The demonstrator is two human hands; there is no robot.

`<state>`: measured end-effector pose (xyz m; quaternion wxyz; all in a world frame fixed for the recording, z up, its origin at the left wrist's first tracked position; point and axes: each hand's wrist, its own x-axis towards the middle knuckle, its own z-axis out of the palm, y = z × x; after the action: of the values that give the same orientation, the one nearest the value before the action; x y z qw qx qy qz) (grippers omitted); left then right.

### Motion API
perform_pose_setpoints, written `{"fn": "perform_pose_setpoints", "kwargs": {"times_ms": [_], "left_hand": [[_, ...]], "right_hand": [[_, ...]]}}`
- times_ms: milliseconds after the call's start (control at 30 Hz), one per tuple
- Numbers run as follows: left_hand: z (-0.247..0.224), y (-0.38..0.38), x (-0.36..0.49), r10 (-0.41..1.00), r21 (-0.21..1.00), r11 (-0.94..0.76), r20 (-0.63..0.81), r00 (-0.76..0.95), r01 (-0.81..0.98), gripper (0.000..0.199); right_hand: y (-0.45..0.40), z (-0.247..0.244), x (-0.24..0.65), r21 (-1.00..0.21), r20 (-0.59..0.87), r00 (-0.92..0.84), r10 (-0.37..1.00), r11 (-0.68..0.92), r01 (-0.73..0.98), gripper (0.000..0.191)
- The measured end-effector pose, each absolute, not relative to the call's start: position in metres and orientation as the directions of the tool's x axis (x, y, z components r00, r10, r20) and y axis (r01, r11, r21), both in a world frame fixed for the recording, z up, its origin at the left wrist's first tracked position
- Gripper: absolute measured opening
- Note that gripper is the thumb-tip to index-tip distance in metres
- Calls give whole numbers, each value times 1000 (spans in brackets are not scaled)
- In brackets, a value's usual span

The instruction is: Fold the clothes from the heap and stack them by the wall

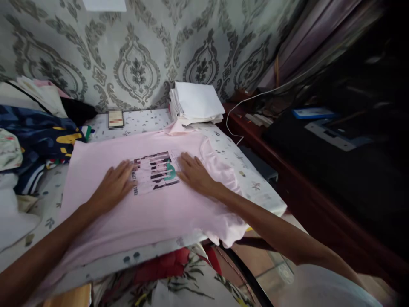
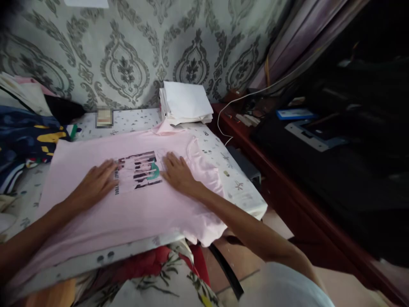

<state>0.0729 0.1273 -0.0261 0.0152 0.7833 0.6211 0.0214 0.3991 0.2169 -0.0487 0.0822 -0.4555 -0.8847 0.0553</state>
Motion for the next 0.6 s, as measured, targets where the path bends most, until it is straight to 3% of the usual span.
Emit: {"fn": "perform_pose_setpoints", "kwargs": {"times_ms": [100, 267, 433, 600], "left_hand": [[-35, 99, 80, 932, 42, -363, 27, 363, 931, 62], [-36, 79, 34, 963, 33, -264, 68, 261, 964, 61], [-25, 70, 11, 979, 75, -203, 48, 200, 976, 59], [-4, 40, 30, 952, 163, -307, 55, 302, 938, 47]], "right_hand": [[188, -54, 426, -166, 89, -520, 850, 527, 834, 63], [186, -63, 519, -173, 186, -225, 956, 258, 951, 55], [162, -73, 559, -275, 301, -53, 952, 139, 951, 55], [101, -73, 548, -400, 380, 73, 922, 92, 912, 56]]}}
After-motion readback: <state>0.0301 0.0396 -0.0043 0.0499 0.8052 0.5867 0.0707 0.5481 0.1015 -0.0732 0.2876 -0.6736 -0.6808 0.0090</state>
